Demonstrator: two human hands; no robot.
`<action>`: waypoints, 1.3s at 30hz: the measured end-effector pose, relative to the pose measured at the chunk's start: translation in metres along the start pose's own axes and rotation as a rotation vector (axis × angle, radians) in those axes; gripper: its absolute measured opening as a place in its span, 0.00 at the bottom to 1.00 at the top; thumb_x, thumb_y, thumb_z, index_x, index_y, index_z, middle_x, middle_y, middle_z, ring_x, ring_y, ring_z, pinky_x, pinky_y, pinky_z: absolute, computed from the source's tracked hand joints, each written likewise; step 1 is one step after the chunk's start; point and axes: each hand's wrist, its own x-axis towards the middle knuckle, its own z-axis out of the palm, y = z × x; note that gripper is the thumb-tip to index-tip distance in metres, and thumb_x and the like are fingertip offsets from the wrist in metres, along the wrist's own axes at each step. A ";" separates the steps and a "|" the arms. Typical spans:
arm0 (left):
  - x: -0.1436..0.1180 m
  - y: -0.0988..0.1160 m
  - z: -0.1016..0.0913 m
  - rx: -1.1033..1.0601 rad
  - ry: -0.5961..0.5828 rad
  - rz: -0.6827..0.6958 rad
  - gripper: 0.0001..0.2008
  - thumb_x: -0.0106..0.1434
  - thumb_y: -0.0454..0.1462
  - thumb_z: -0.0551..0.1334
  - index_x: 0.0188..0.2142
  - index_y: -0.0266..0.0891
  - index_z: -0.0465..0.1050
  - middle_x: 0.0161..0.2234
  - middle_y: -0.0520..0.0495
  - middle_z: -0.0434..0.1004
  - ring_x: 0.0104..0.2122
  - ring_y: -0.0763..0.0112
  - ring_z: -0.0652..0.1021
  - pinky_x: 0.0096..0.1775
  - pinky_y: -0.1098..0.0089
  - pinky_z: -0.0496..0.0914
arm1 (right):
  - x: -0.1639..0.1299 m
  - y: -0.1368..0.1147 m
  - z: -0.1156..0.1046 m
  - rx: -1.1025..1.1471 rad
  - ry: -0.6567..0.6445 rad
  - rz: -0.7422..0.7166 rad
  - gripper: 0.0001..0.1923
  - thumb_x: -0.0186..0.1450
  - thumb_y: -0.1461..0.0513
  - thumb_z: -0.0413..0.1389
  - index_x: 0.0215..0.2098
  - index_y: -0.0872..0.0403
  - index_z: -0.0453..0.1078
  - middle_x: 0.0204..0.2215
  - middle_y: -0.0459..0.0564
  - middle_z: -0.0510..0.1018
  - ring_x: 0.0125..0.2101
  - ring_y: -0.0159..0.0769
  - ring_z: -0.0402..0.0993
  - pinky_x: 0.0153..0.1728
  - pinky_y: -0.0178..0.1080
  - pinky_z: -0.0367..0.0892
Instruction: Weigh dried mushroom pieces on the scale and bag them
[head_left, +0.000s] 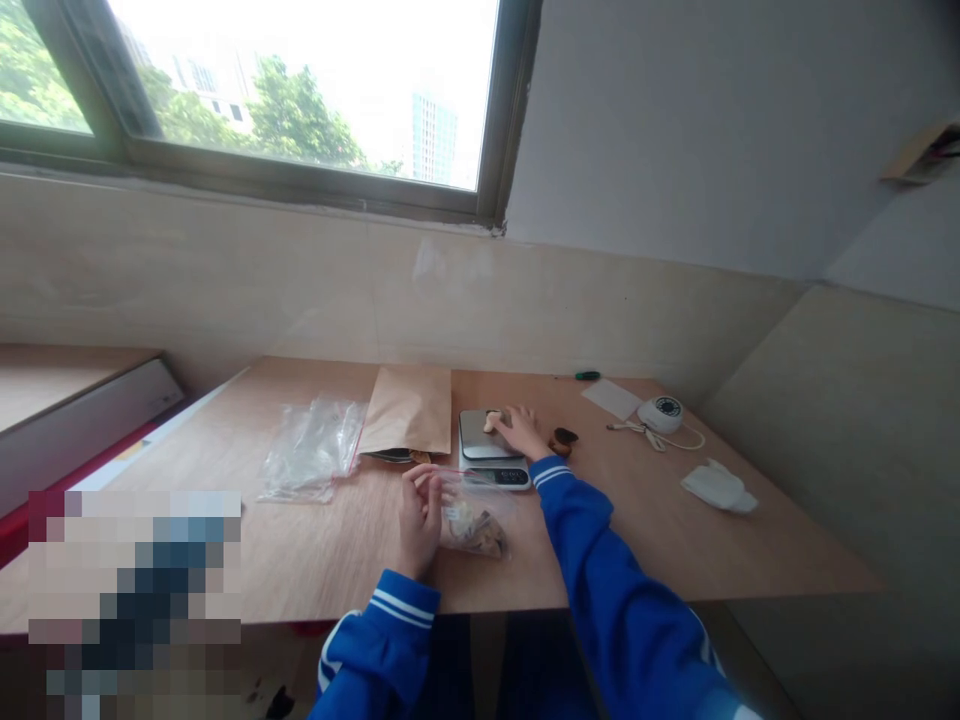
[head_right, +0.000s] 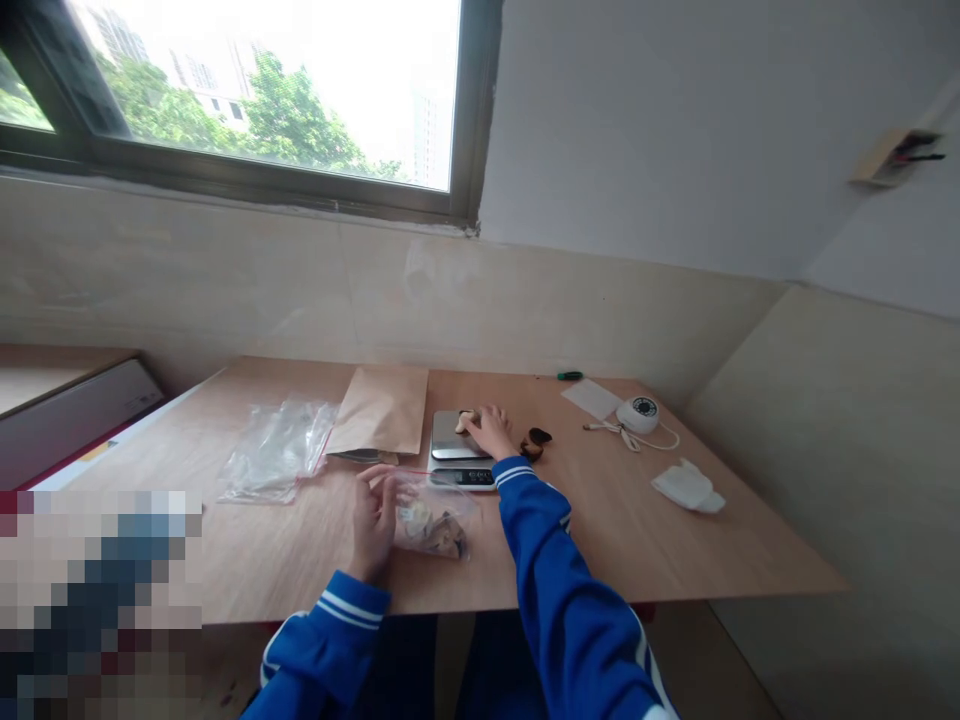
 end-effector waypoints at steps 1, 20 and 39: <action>0.000 0.001 0.000 0.023 -0.006 0.005 0.16 0.62 0.49 0.56 0.41 0.40 0.62 0.31 0.48 0.76 0.27 0.72 0.78 0.26 0.72 0.72 | 0.000 0.001 0.003 -0.016 0.001 0.001 0.22 0.62 0.51 0.51 0.47 0.57 0.69 0.52 0.62 0.67 0.53 0.51 0.59 0.51 0.50 0.53; 0.009 0.011 -0.001 0.093 -0.017 -0.021 0.13 0.60 0.46 0.59 0.34 0.39 0.74 0.32 0.48 0.76 0.35 0.67 0.75 0.38 0.69 0.68 | -0.082 -0.035 -0.047 0.921 -0.194 -0.231 0.21 0.55 0.53 0.62 0.42 0.52 0.63 0.38 0.48 0.74 0.37 0.34 0.72 0.39 0.37 0.68; 0.013 -0.002 -0.004 -0.139 0.099 -0.173 0.15 0.57 0.48 0.62 0.35 0.38 0.75 0.34 0.47 0.78 0.36 0.66 0.76 0.40 0.67 0.69 | -0.105 -0.061 -0.044 0.852 -0.484 -0.213 0.18 0.58 0.53 0.59 0.38 0.50 0.57 0.29 0.43 0.73 0.29 0.33 0.72 0.28 0.36 0.68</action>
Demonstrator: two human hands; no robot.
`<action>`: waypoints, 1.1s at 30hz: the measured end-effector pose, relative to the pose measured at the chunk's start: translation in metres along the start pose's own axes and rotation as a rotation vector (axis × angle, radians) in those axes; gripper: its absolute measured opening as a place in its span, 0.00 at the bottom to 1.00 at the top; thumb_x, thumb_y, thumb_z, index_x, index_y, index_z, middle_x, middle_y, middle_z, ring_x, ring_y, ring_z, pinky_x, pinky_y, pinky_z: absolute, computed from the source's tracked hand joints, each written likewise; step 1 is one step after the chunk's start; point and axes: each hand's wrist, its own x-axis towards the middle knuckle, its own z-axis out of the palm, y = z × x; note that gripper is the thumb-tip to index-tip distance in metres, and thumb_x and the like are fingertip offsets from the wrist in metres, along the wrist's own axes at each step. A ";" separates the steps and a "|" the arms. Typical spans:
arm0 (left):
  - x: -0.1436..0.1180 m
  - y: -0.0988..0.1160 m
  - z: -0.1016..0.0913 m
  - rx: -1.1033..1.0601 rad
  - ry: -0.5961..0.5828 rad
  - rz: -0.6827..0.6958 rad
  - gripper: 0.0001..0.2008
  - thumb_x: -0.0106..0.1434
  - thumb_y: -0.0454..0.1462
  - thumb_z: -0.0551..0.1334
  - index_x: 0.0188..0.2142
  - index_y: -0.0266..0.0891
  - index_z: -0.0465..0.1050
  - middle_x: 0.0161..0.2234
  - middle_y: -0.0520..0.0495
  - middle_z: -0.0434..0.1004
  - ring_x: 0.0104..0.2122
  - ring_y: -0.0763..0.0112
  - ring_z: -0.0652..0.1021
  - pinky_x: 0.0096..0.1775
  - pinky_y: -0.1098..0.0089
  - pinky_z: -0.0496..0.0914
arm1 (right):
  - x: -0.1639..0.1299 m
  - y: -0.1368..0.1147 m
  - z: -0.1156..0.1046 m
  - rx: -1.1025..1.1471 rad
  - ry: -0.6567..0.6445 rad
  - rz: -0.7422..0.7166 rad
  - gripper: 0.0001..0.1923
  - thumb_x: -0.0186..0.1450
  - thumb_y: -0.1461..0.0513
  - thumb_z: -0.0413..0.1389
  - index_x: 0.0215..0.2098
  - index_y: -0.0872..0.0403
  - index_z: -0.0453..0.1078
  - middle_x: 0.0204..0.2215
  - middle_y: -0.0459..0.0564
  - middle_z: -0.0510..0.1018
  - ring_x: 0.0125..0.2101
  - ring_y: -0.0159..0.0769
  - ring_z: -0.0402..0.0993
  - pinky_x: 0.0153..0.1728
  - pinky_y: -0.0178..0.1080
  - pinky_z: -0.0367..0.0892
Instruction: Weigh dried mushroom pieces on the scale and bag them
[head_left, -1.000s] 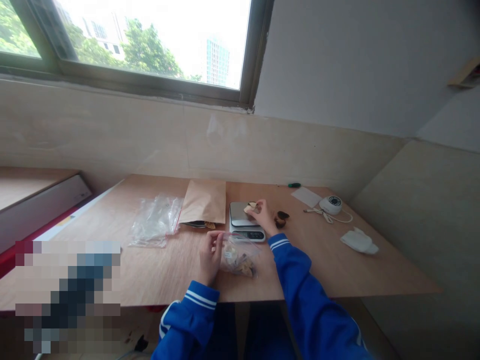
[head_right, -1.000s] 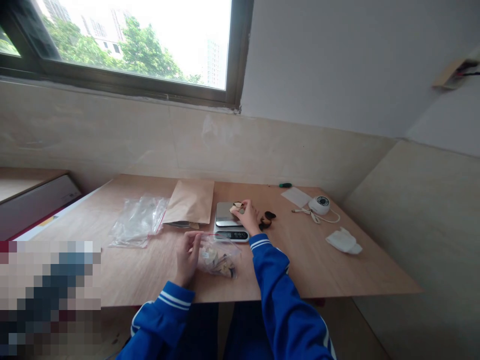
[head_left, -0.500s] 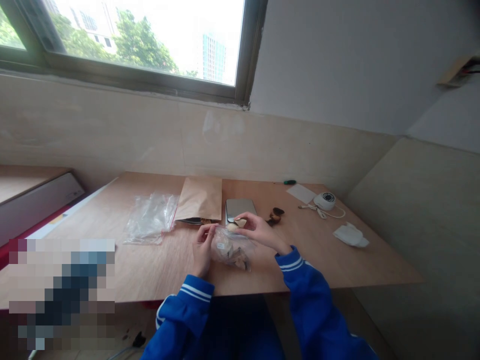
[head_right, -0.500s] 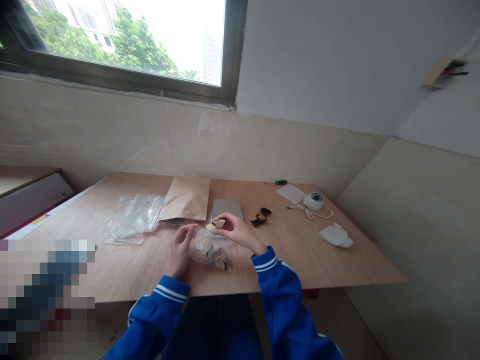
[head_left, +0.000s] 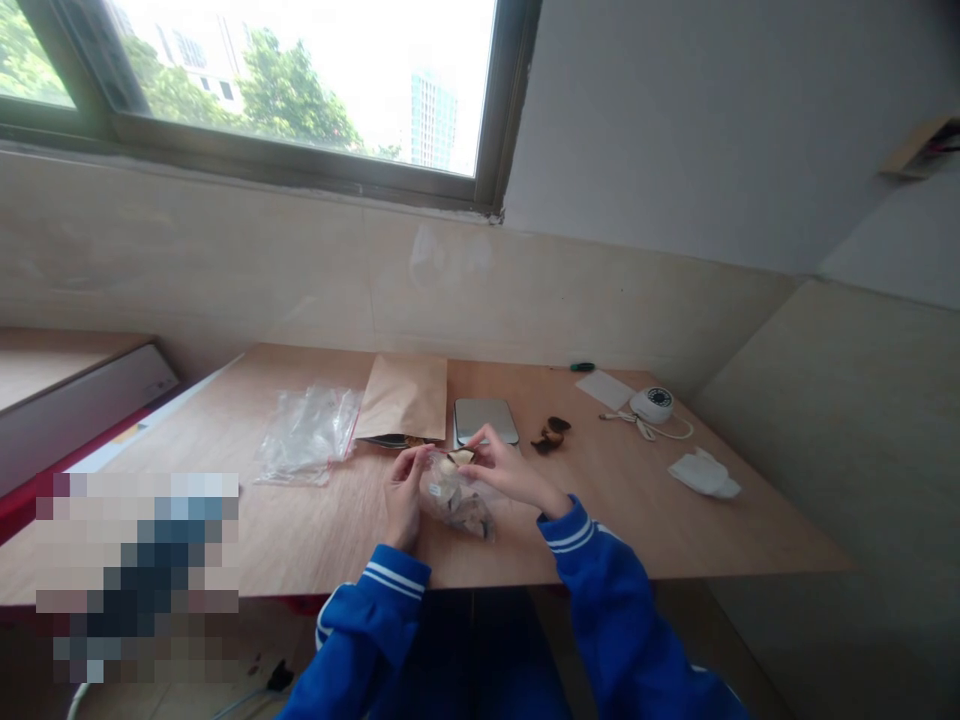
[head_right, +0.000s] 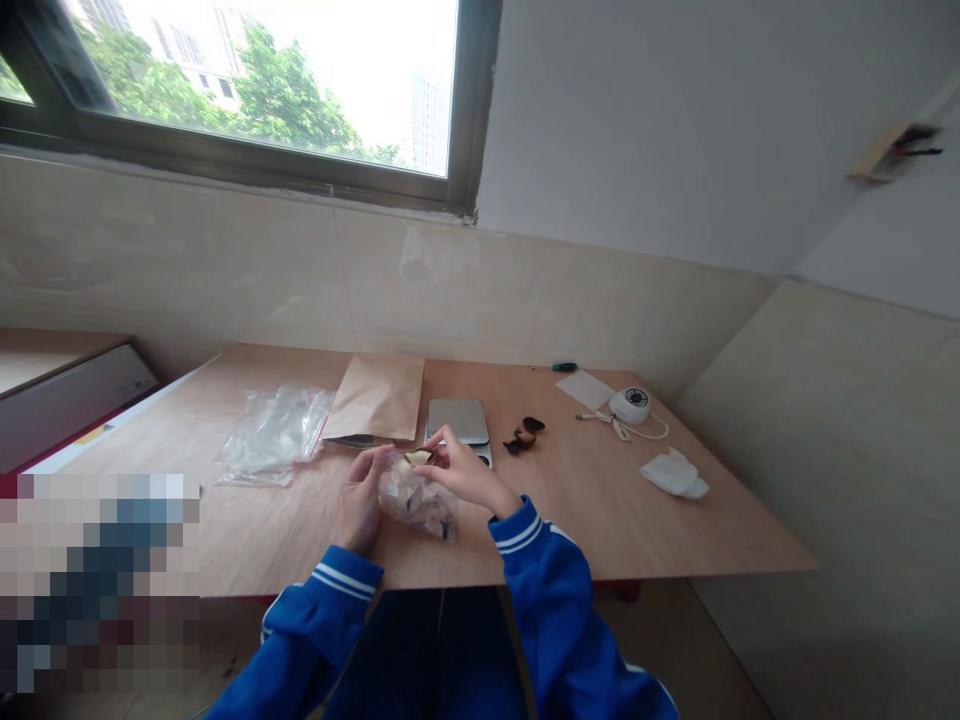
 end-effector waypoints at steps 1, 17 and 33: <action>0.000 0.001 0.000 0.010 -0.003 0.006 0.15 0.56 0.48 0.62 0.35 0.38 0.75 0.34 0.47 0.78 0.37 0.65 0.76 0.41 0.67 0.69 | 0.002 0.002 0.004 0.021 -0.005 -0.005 0.18 0.57 0.53 0.60 0.38 0.50 0.57 0.28 0.43 0.73 0.29 0.34 0.73 0.29 0.36 0.68; -0.001 0.009 -0.002 0.078 0.081 0.042 0.14 0.56 0.46 0.62 0.33 0.38 0.76 0.33 0.47 0.79 0.36 0.65 0.77 0.39 0.68 0.69 | 0.015 0.009 0.047 -0.095 -0.105 -0.111 0.09 0.58 0.60 0.59 0.34 0.53 0.64 0.34 0.45 0.73 0.35 0.34 0.71 0.36 0.35 0.66; -0.001 0.007 -0.004 0.096 0.112 0.081 0.14 0.56 0.46 0.62 0.33 0.37 0.75 0.31 0.48 0.76 0.34 0.67 0.75 0.38 0.69 0.69 | 0.015 0.005 0.046 -0.380 -0.074 -0.224 0.06 0.64 0.59 0.53 0.38 0.51 0.68 0.36 0.47 0.76 0.33 0.36 0.73 0.36 0.38 0.67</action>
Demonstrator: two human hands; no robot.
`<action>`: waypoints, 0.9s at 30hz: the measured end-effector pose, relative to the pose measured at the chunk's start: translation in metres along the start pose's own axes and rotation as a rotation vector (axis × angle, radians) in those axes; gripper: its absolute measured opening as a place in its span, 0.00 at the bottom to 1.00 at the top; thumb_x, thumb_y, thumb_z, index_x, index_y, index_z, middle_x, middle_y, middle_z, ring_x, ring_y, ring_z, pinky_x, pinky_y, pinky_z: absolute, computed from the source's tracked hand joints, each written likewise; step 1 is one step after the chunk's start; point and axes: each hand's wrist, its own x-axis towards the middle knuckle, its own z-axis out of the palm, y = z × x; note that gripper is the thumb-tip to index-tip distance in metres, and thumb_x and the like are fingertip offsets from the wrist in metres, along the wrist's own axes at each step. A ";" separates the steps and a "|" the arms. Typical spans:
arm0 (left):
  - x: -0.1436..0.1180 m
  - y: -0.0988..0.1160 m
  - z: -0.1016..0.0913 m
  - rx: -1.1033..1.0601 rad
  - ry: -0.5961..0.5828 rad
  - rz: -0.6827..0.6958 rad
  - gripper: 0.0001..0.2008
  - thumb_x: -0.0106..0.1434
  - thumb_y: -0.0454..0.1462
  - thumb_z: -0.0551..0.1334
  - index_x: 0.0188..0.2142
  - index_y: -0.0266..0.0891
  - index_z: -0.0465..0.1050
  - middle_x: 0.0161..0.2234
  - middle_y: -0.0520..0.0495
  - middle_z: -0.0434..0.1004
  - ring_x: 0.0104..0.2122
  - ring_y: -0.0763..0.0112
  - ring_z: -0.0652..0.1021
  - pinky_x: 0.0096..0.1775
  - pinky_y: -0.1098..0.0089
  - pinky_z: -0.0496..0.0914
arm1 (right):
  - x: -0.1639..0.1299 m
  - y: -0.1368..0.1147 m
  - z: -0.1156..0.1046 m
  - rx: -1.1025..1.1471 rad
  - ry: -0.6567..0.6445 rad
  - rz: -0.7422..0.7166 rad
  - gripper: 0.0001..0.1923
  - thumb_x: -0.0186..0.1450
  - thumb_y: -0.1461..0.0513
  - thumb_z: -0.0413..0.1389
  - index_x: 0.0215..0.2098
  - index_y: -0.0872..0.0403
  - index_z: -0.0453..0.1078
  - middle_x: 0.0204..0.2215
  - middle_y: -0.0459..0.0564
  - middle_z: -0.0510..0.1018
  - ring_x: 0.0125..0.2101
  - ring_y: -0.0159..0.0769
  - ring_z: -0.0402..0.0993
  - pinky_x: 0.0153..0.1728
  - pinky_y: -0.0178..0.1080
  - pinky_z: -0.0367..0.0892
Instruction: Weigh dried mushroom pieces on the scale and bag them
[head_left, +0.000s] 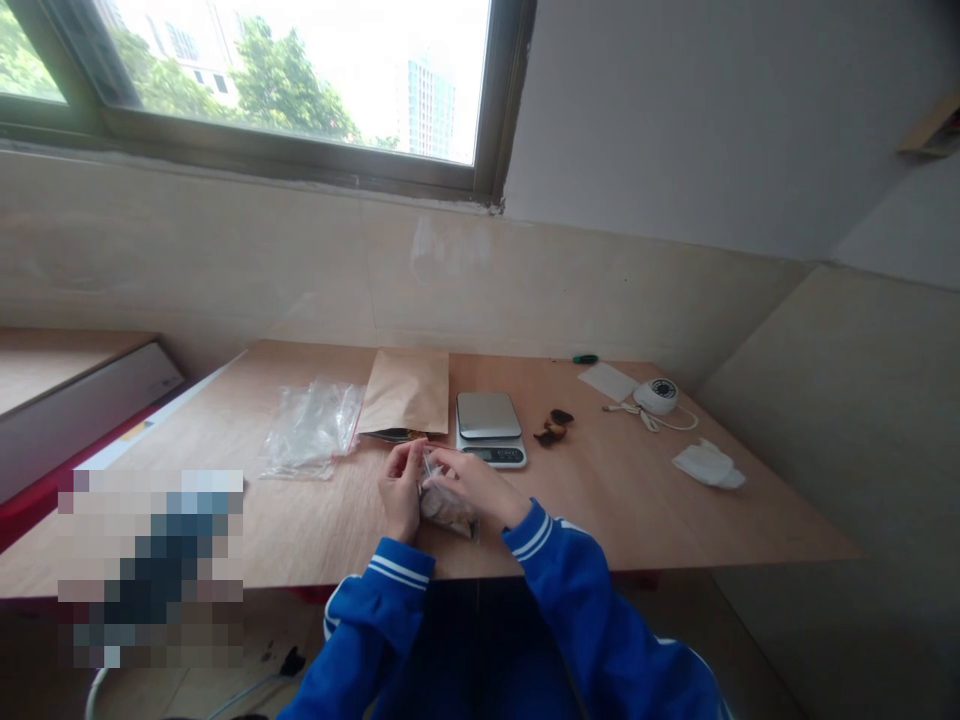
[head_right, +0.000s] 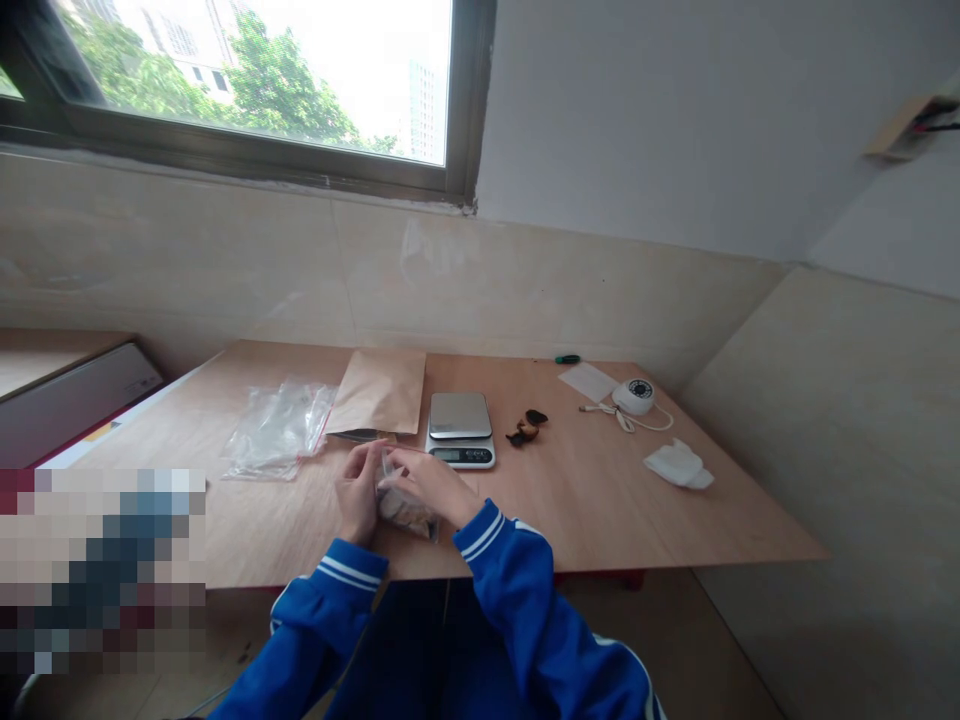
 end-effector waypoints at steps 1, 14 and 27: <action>0.000 -0.001 0.000 0.000 0.015 0.006 0.14 0.56 0.47 0.61 0.33 0.37 0.75 0.30 0.49 0.76 0.33 0.68 0.75 0.38 0.69 0.68 | -0.003 -0.002 -0.003 0.025 0.028 -0.040 0.07 0.65 0.59 0.51 0.38 0.51 0.70 0.38 0.48 0.76 0.37 0.36 0.73 0.40 0.39 0.66; 0.002 -0.003 0.000 0.085 0.149 0.043 0.15 0.60 0.48 0.57 0.31 0.38 0.68 0.25 0.53 0.67 0.27 0.74 0.69 0.32 0.73 0.65 | -0.056 0.037 -0.025 0.139 0.232 0.283 0.14 0.59 0.52 0.57 0.36 0.54 0.74 0.34 0.49 0.79 0.34 0.38 0.73 0.37 0.40 0.67; 0.000 -0.005 0.000 0.220 0.196 0.100 0.14 0.61 0.48 0.56 0.34 0.40 0.67 0.25 0.54 0.65 0.25 0.73 0.68 0.30 0.72 0.63 | -0.045 0.025 -0.005 0.510 0.667 0.271 0.16 0.60 0.49 0.55 0.32 0.54 0.73 0.24 0.48 0.77 0.26 0.38 0.75 0.32 0.40 0.69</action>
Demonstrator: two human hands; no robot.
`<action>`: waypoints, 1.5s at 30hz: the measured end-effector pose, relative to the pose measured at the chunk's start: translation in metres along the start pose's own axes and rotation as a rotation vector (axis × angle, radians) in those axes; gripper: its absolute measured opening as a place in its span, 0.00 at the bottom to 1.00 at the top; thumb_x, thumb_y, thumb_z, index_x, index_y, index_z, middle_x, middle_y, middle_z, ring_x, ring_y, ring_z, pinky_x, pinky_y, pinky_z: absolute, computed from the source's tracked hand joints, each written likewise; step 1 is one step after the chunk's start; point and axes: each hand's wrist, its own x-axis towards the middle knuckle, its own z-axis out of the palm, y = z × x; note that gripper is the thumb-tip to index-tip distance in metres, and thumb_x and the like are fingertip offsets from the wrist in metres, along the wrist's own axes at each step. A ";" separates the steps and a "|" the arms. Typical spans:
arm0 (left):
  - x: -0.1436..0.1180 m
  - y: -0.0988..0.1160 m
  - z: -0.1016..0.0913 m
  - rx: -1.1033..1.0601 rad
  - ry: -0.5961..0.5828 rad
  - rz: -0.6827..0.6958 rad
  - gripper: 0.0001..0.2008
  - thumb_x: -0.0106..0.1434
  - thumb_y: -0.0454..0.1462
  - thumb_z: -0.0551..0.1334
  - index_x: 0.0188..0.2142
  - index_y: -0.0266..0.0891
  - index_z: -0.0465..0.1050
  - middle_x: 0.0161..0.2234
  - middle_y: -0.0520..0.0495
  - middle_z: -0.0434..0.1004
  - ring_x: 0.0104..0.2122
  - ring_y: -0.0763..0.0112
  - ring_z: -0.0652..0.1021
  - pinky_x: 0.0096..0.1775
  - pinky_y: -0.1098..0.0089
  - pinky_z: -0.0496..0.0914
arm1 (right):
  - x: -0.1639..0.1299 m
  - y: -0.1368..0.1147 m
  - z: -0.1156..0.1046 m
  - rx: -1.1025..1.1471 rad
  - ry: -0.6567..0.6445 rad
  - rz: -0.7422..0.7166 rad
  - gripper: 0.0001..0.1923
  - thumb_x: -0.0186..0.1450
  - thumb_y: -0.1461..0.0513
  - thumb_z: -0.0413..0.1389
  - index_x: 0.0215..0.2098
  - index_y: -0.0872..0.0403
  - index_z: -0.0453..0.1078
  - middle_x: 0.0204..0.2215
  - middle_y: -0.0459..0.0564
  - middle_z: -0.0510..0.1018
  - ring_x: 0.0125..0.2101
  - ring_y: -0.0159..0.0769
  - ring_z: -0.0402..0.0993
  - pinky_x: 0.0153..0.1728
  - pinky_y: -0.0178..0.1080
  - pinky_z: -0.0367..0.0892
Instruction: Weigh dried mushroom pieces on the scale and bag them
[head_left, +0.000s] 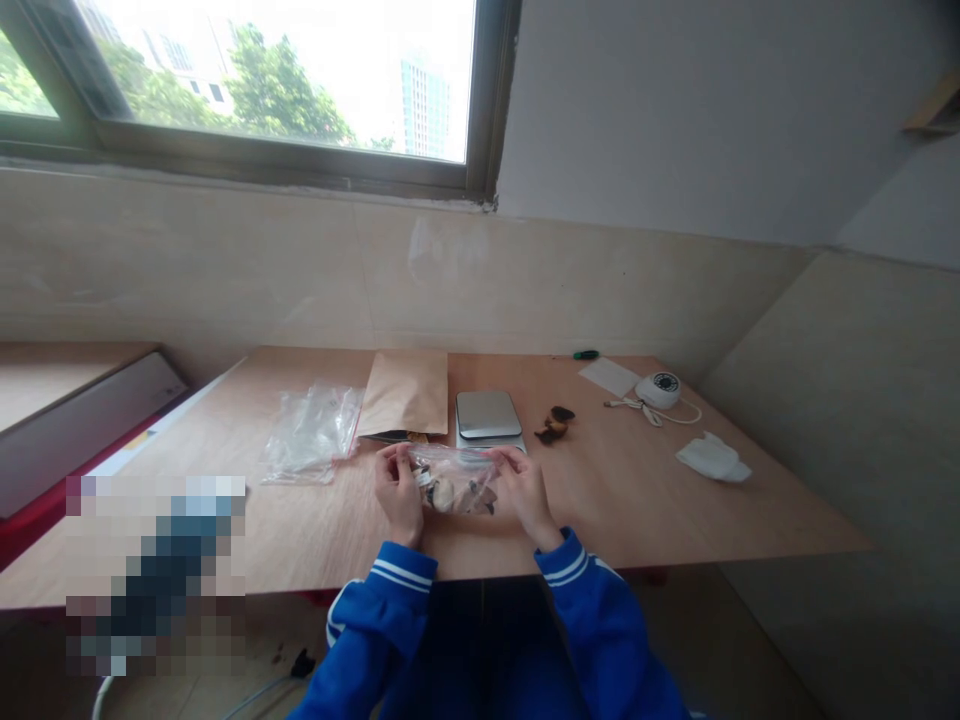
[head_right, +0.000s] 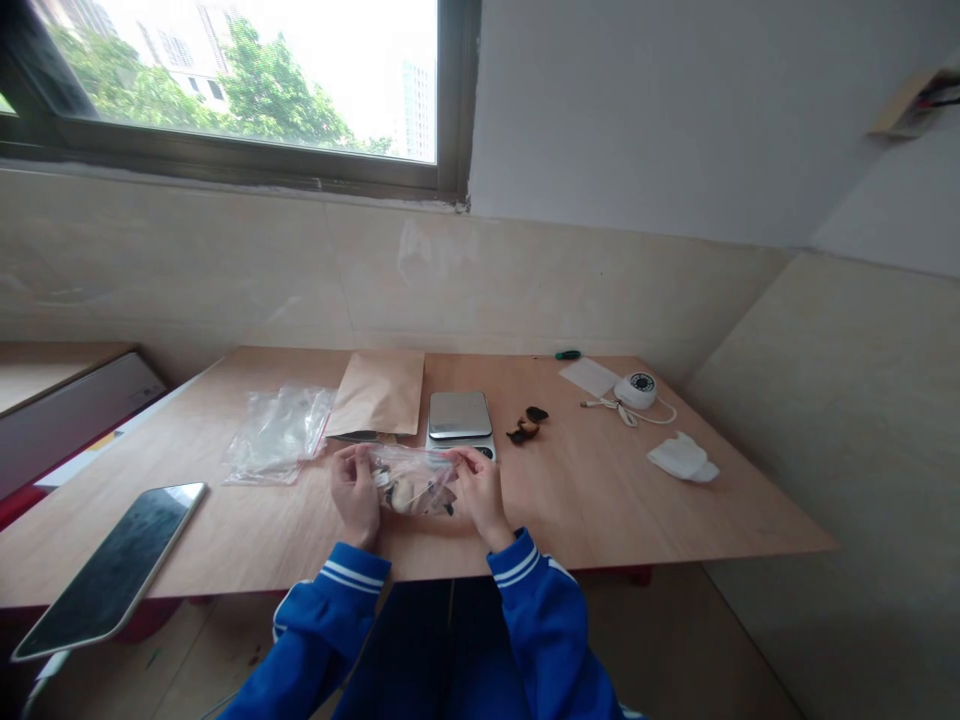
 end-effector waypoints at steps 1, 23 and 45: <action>0.000 0.001 0.000 0.000 -0.002 0.000 0.14 0.61 0.49 0.56 0.33 0.40 0.67 0.25 0.54 0.65 0.25 0.72 0.68 0.30 0.72 0.63 | 0.000 0.000 0.001 0.012 0.011 0.020 0.17 0.60 0.48 0.55 0.32 0.54 0.73 0.22 0.47 0.76 0.24 0.37 0.74 0.29 0.39 0.68; -0.007 0.009 0.008 -0.246 -0.484 -0.295 0.18 0.52 0.50 0.64 0.32 0.38 0.70 0.27 0.51 0.72 0.26 0.74 0.71 0.27 0.74 0.63 | -0.010 0.037 -0.028 0.028 0.176 0.107 0.23 0.60 0.44 0.52 0.38 0.54 0.68 0.27 0.50 0.79 0.32 0.42 0.77 0.37 0.43 0.70; -0.006 0.006 0.008 -0.101 -0.506 -0.217 0.17 0.52 0.50 0.64 0.30 0.37 0.71 0.26 0.51 0.74 0.28 0.71 0.74 0.32 0.72 0.67 | -0.013 0.046 -0.037 -0.029 0.362 0.049 0.19 0.62 0.48 0.52 0.39 0.54 0.68 0.34 0.51 0.77 0.31 0.38 0.74 0.31 0.38 0.70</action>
